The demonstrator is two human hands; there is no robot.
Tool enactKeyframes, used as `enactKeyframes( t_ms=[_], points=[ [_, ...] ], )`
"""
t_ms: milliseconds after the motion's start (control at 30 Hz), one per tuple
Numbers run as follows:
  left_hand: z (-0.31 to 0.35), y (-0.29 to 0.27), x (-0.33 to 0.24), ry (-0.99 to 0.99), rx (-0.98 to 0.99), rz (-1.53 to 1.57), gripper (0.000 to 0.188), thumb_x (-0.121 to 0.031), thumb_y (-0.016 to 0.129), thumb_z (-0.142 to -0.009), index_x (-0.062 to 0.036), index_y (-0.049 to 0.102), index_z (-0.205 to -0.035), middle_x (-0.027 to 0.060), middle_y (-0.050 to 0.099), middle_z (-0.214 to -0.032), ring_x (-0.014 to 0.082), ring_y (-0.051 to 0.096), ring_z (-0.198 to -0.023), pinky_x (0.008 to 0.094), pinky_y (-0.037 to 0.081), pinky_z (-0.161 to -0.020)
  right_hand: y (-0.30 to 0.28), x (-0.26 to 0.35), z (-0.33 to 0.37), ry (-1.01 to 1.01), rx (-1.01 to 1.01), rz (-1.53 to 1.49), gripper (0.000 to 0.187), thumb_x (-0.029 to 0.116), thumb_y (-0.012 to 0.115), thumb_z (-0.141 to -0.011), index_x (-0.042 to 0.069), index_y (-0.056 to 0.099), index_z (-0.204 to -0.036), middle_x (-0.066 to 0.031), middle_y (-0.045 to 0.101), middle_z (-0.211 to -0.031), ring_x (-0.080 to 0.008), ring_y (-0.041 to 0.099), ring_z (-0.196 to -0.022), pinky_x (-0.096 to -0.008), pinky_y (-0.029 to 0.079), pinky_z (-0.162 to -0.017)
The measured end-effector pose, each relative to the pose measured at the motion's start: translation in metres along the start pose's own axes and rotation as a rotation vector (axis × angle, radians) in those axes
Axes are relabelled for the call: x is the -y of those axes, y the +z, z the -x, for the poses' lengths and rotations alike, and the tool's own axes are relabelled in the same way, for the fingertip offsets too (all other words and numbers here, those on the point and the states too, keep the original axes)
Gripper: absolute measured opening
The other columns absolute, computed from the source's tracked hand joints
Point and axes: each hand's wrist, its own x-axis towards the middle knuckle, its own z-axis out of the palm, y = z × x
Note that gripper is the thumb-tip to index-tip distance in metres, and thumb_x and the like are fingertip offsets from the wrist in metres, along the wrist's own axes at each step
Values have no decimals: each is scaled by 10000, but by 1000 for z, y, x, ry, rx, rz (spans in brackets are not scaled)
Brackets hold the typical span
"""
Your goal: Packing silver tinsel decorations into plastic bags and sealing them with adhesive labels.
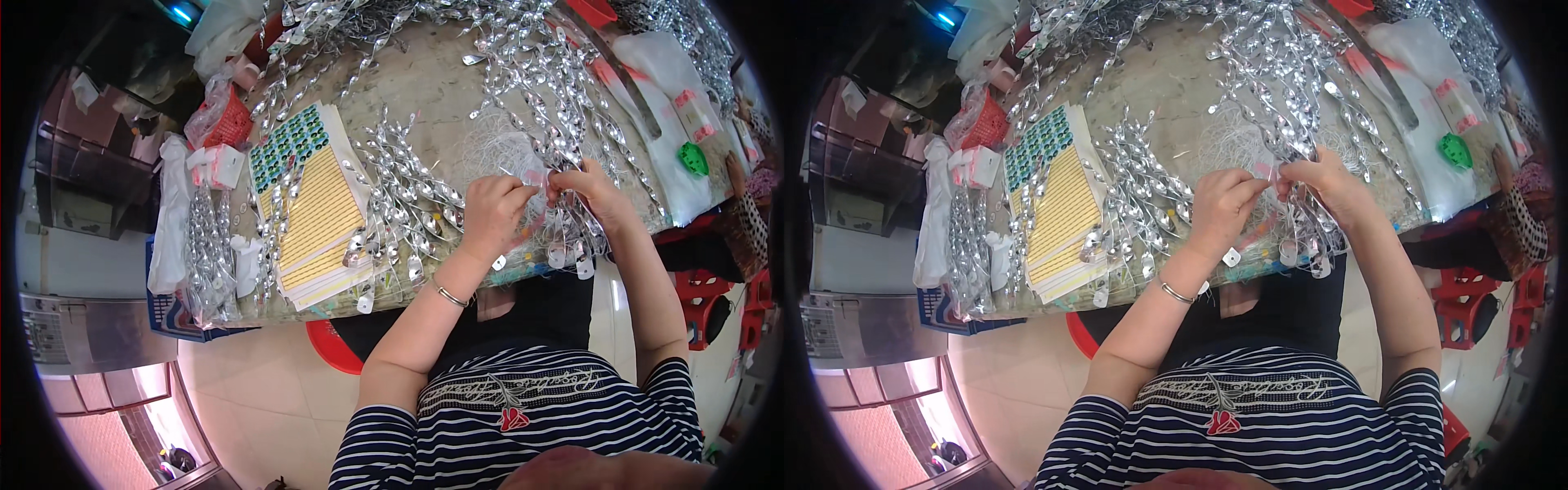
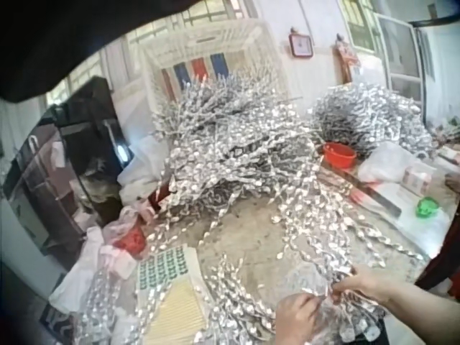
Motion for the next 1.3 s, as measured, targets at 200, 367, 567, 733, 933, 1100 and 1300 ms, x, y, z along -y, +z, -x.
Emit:
enactKeyframes(
  t_ms=[200, 367, 567, 733, 933, 1100, 1300],
  points=[
    [0, -4, -1, 45, 1, -17, 186, -58, 714, -698, -136, 736, -865, 17, 625, -811, 246, 615, -783, 389, 465, -706, -13, 24, 7, -73, -77, -3, 197, 168, 640, -824, -23, 636, -873, -81, 645, -754, -171, 629, -716, -300, 504, -709],
    [4, -5, 0, 31, 28, -18, 183, -58, 714, -705, -143, 737, -865, 17, 628, -811, 235, 618, -782, 383, 462, -716, -12, 48, 25, -107, -69, -185, 184, 159, 608, -847, -15, 584, -902, -83, 603, -783, -169, 592, -730, -309, 502, -709],
    [5, -4, -3, -34, 68, 33, 195, -44, 702, -719, -119, 737, -894, 26, 655, -849, 251, 634, -820, 385, 483, -739, -11, 37, 11, -51, 76, -79, 196, 167, 614, -858, -27, 601, -876, -97, 623, -790, -191, 621, -735, -316, 514, -705],
    [5, -5, -5, -7, 48, 42, 241, -17, 680, -717, -101, 725, -938, 39, 672, -897, 261, 639, -846, 389, 497, -751, -28, -3, -15, 97, -15, -125, 258, 218, 654, -806, -38, 676, -836, -120, 687, -797, -213, 669, -745, -294, 485, -699],
    [8, -9, -3, -12, 52, 34, 241, -14, 680, -719, -103, 724, -939, 31, 673, -904, 255, 639, -848, 384, 496, -747, -27, -18, -23, 120, 56, 31, 270, 226, 656, -783, -35, 691, -838, -116, 693, -785, -203, 667, -724, -302, 507, -689],
    [8, -9, -3, 3, 18, 43, 232, -20, 688, -721, -106, 722, -933, 26, 668, -896, 253, 635, -839, 381, 493, -750, -23, -22, -21, 140, 32, 50, 264, 213, 660, -774, -43, 681, -832, -122, 682, -767, -199, 660, -676, -309, 532, -644],
    [8, -11, -6, 1, 5, 28, 190, -33, 693, -743, -101, 710, -920, 34, 662, -874, 263, 629, -823, 388, 488, -749, -7, -6, -19, 116, -9, 22, 239, 192, 662, -768, -42, 671, -816, -121, 674, -755, -194, 652, -669, -312, 525, -645]
  ],
)
